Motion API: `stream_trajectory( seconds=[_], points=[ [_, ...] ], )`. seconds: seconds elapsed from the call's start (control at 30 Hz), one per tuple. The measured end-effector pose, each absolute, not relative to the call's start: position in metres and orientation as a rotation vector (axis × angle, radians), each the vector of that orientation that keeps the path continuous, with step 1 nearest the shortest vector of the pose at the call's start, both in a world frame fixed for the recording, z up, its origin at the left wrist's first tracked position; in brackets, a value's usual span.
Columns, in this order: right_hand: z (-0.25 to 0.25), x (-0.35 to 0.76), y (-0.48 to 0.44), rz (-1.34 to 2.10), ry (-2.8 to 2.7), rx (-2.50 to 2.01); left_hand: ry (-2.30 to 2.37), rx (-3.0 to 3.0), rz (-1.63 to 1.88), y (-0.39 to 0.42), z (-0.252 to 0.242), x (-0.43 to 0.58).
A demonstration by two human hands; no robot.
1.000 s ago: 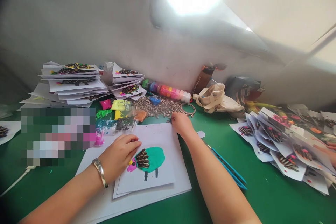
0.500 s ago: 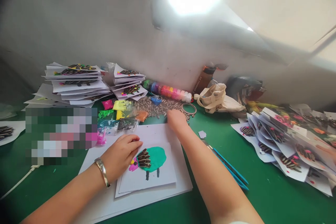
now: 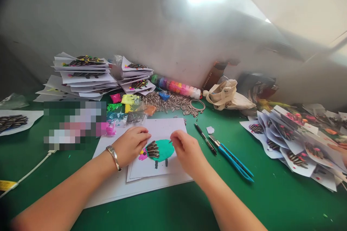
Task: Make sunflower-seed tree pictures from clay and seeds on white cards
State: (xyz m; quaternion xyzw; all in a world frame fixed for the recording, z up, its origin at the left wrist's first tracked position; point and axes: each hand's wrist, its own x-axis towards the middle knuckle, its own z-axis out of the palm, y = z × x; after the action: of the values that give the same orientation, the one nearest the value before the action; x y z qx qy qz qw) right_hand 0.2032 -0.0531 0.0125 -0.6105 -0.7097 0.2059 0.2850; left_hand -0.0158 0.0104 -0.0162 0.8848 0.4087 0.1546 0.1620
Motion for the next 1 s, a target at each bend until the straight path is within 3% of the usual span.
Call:
stream_trajectory(
  seconds=[0.13,1.0],
  points=[
    [0.000,0.182,-0.087,0.692,-1.960,-1.484,1.168,2.516,0.434,0.011,-0.016,-0.016],
    [-0.021,0.168,-0.087,0.272,-2.140,-1.337,1.159,2.503,0.418,0.008,-0.014,-0.015]
  ],
)
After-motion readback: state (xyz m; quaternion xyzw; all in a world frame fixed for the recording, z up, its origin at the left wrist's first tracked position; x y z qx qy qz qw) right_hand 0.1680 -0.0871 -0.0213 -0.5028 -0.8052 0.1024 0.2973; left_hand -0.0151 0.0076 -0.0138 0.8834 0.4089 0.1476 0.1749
